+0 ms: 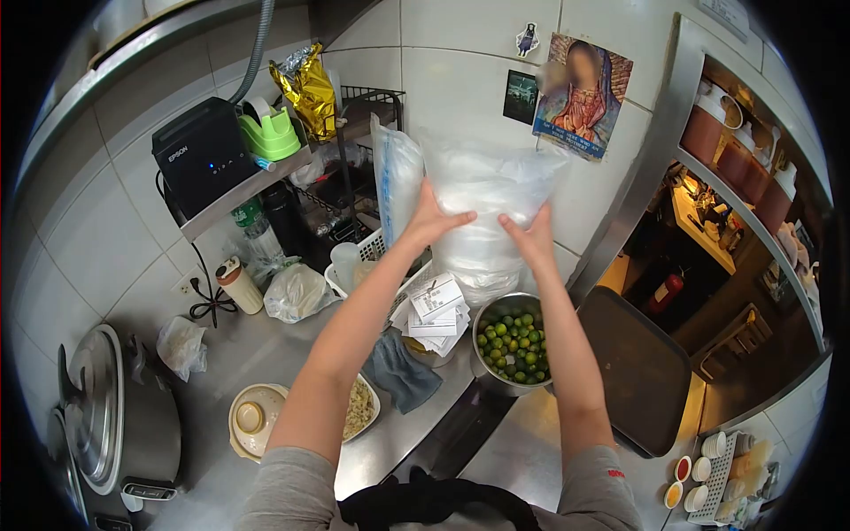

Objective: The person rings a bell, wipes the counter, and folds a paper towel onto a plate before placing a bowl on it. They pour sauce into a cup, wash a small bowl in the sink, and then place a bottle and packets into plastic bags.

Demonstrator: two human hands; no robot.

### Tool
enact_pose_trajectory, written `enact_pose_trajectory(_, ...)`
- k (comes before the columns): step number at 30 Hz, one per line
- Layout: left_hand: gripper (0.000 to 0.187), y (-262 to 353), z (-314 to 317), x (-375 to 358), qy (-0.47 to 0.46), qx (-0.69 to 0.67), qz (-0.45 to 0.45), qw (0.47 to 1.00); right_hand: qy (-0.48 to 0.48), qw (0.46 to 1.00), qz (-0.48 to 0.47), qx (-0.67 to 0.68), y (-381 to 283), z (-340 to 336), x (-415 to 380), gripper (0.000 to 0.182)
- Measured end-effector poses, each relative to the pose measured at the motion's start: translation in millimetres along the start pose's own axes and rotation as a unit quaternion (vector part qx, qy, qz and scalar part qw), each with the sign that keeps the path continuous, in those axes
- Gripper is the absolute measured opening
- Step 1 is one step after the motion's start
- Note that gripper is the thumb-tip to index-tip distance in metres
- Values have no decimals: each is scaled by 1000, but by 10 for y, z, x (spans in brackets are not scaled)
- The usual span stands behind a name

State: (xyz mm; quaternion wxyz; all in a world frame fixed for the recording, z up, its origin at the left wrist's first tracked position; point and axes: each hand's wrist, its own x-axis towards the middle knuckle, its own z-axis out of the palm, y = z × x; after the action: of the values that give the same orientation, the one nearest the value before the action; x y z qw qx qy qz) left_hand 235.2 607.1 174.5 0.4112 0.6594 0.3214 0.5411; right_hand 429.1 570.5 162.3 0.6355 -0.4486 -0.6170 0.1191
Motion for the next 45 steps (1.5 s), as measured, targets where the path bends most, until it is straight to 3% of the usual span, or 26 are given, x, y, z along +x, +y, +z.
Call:
enact_pose_trajectory(1, 100, -86, 42, -4, 4, 39, 68, 997, 0, 1000, 0, -1, 55, 44, -22, 83)
enact_pose_trajectory(3, 98, -233, 73, -45, 5, 22, 56, 998, 30, 999, 17, -25, 148, 100, -127, 85)
enact_pose_trajectory(11, 100, -454, 115, -254, -13, -88, 4, 996, 4, 998, 55, -21, 337, 120, -374, 89)
enact_pose_trajectory(20, 106, -802, 126, -283, -31, -97, 62, 993, -5, 997, 66, -33, 515, 150, -509, 89)
enact_pose_trajectory(23, 106, -847, 77, -294, -22, -50, 48, 997, -11, 997, 63, -48, 534, 185, -485, 90)
enact_pose_trajectory(25, 108, -737, 17, -294, -55, 28, -9, 998, -20, 996, 62, -53, 596, 136, -518, 91)
enact_pose_trajectory(26, 108, -673, -6, -293, -56, 29, -14, 998, -68, 991, 89, -73, 641, 110, -496, 92)
enact_pose_trajectory(28, 112, -504, -40, -347, -54, 169, -41, 983, -162, 977, 129, -48, 719, 32, -471, 92)
enact_pose_trajectory(31, 117, -213, -184, -601, -1, 170, -74, 983, -171, 973, 137, -73, 688, -105, -539, 88)
enact_pose_trajectory(33, 112, 204, -380, -1023, -48, 129, -79, 987, -128, 982, 121, -63, 811, -256, -597, 78)
enact_pose_trajectory(35, 104, 690, -673, -1650, -102, 76, -77, 989, -62, 955, 157, -245, 443, -483, -620, 54)
enact_pose_trajectory(37, 95, 1161, -1018, -2365, -135, 83, -59, 986, 56, 989, 101, -88, -453, -353, -653, 39)
enact_pose_trajectory(38, 88, 1376, -1191, -2697, -141, 95, -90, 981, 74, 997, 35, 15, -519, -109, -578, 31)
enact_pose_trajectory(41, 75, 1820, -1660, -3639, -59, 60, -175, 981, -94, 988, -57, 105, -1085, 632, -182, 39)
enact_pose_trajectory(42, 72, 1924, -1781, -3921, -28, 71, -192, 978, -137, 989, -55, 32, -1195, 861, 40, 53)
enact_pose_trajectory(44, 65, 2256, -1819, -4419, 82, 114, -181, 973, -107, 979, -122, -125, -1025, 1391, 619, 64)
enact_pose_trajectory(45, 65, 2321, -1786, -4656, 94, 120, -188, 970, -105, 972, -97, -188, -1035, 1560, 830, 66)
